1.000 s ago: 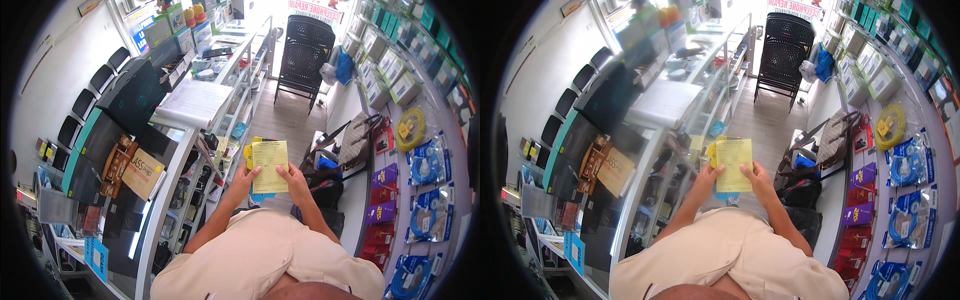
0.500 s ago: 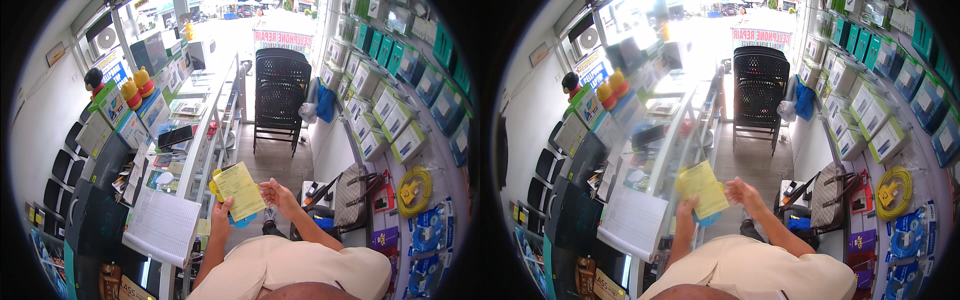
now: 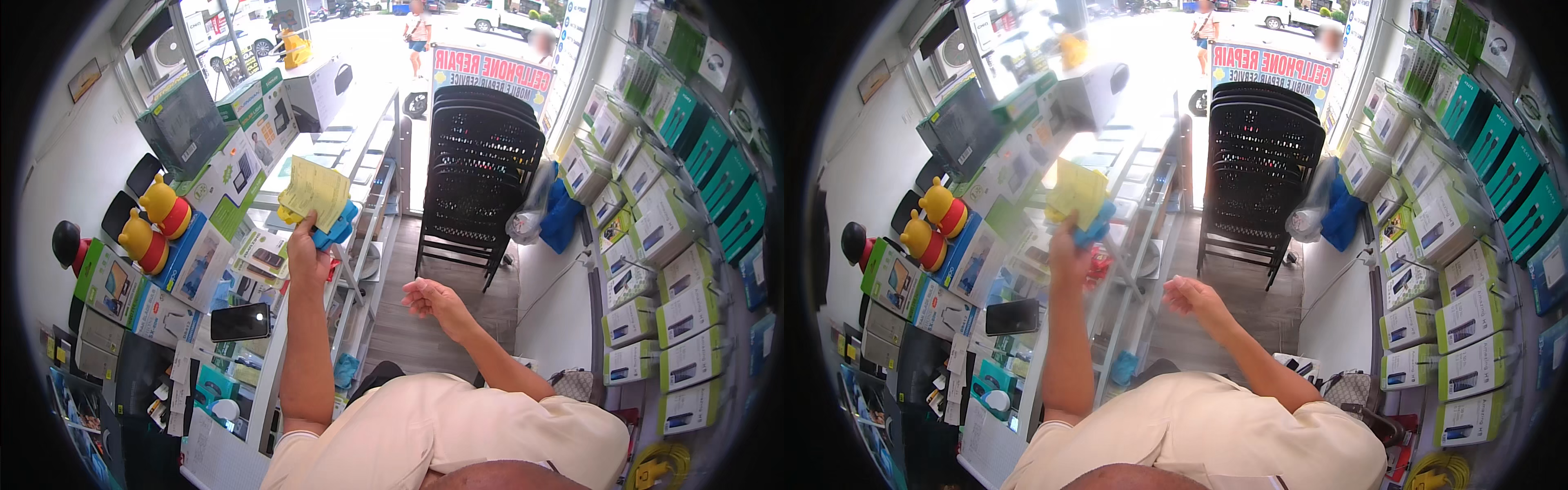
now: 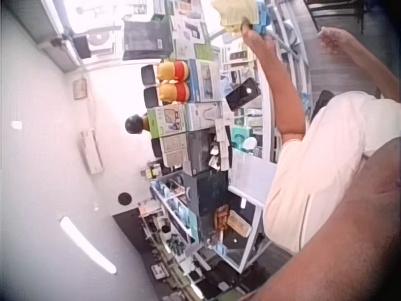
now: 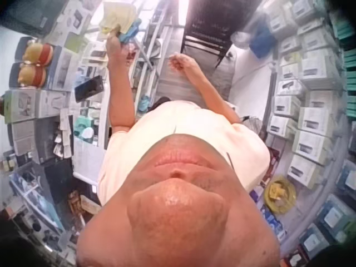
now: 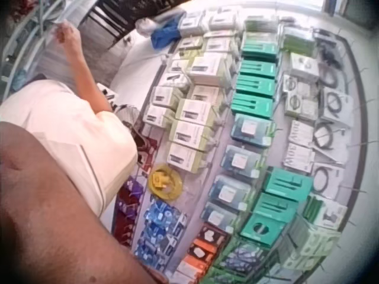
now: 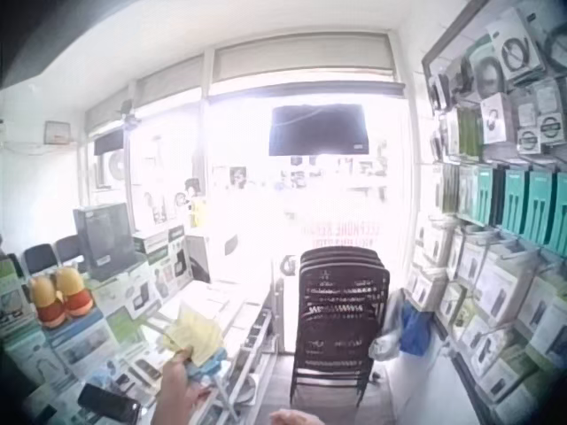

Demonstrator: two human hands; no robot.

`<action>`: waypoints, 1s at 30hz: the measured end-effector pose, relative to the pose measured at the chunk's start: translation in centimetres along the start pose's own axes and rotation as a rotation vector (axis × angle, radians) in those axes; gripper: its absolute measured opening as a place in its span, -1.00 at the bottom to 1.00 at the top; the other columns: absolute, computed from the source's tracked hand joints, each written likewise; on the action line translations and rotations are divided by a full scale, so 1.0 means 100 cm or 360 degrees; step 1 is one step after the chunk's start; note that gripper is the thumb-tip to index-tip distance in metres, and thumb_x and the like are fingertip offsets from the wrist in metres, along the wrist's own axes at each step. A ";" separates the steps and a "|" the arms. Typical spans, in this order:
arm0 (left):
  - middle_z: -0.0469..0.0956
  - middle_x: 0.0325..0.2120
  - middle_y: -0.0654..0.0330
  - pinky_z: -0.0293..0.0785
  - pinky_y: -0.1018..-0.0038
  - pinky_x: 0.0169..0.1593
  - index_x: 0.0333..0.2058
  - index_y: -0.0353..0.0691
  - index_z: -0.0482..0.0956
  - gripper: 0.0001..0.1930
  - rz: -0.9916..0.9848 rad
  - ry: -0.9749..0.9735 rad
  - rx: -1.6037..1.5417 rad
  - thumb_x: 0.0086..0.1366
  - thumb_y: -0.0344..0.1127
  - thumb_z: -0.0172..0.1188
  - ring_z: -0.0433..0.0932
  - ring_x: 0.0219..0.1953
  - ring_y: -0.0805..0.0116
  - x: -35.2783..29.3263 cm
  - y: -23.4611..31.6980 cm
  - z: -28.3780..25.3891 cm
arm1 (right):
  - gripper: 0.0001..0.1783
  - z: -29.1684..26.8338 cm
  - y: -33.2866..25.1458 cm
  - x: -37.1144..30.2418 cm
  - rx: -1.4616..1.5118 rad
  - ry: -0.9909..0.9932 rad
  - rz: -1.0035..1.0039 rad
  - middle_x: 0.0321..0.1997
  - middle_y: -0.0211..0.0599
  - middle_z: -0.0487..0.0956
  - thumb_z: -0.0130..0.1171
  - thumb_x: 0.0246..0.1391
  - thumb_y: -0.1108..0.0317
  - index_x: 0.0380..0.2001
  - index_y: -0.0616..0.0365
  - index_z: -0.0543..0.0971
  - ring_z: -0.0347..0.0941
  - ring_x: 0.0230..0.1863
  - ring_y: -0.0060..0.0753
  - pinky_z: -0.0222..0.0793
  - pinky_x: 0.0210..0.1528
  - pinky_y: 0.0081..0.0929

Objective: The person walks through a mobile repair shop, picks up a correction pen and writes in a ledger, then moves to a display rack and repeatedly picks up, fans, and places back multiple packaged phone accessories. The person also briefly handles a yellow phone case and a yellow paper.

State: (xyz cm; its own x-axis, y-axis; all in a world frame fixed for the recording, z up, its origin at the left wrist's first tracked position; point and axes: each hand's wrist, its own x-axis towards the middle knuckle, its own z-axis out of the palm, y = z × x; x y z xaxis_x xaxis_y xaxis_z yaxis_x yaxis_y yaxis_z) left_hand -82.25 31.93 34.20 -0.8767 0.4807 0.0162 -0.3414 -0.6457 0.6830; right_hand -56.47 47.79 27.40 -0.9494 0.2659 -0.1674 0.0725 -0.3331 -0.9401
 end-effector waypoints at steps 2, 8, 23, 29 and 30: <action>0.63 0.03 -0.03 0.74 0.26 0.00 0.20 -0.42 0.42 -0.62 -0.0018 0.0090 0.0022 0.49 -0.38 0.11 0.72 -0.04 0.14 0.089 0.000 -0.006 | -0.52 -0.016 -0.006 0.029 -0.0044 0.0025 -0.0052 -0.14 -0.39 0.68 -0.03 0.51 -0.05 0.03 0.13 0.62 0.52 -0.23 -0.63 0.41 -0.14 -0.60; 0.65 -0.11 0.06 0.63 0.33 -0.28 0.15 -0.18 0.44 -0.68 -0.0170 0.0601 0.0319 0.48 -0.30 0.12 0.68 -0.28 0.20 0.251 -0.006 -0.075 | -0.54 -0.055 -0.009 0.120 0.0059 0.0154 -0.0008 -0.15 -0.40 0.68 -0.01 0.51 -0.03 0.03 0.14 0.61 0.52 -0.23 -0.64 0.41 -0.14 -0.62; 0.29 0.43 -0.05 0.01 0.20 0.53 0.44 -0.32 0.22 -0.39 0.0042 0.0846 0.0455 0.59 -0.05 -0.14 0.16 0.51 0.10 0.151 0.039 -0.058 | -0.57 -0.089 -0.059 0.331 -0.0190 -0.0371 0.0180 -0.14 -0.43 0.68 0.09 0.45 0.02 0.05 0.16 0.63 0.51 -0.17 -0.62 0.39 -0.09 -0.58; 0.45 0.29 0.03 0.29 0.34 0.34 0.35 -0.29 0.37 -0.42 0.0497 0.1004 0.0535 0.49 -0.08 0.13 0.44 0.29 0.25 0.080 0.006 0.008 | -0.66 -0.068 -0.101 0.395 -0.0443 -0.0984 -0.0117 -0.27 -0.44 0.70 0.12 0.46 0.12 -0.12 0.17 0.69 0.53 -0.22 -0.67 0.39 -0.14 -0.61; 0.56 0.17 0.07 0.37 0.39 0.23 0.29 -0.28 0.44 -0.49 0.0659 0.1074 0.0518 0.51 -0.10 0.11 0.54 0.15 0.31 0.065 -0.009 0.020 | -0.65 -0.066 -0.108 0.405 -0.0398 -0.1079 -0.0160 -0.33 -0.42 0.70 0.13 0.46 0.13 -0.20 0.20 0.69 0.55 -0.25 -0.65 0.42 -0.14 -0.59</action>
State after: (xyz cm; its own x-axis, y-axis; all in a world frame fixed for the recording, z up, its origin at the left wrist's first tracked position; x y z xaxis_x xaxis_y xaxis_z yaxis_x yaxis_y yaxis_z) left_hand -86.98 36.82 35.14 -0.9585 -0.2793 -0.0571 0.0746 -0.4390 0.8954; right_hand -93.71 68.09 28.81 -0.9298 -0.3617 0.0677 -0.0342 -0.0983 -0.9946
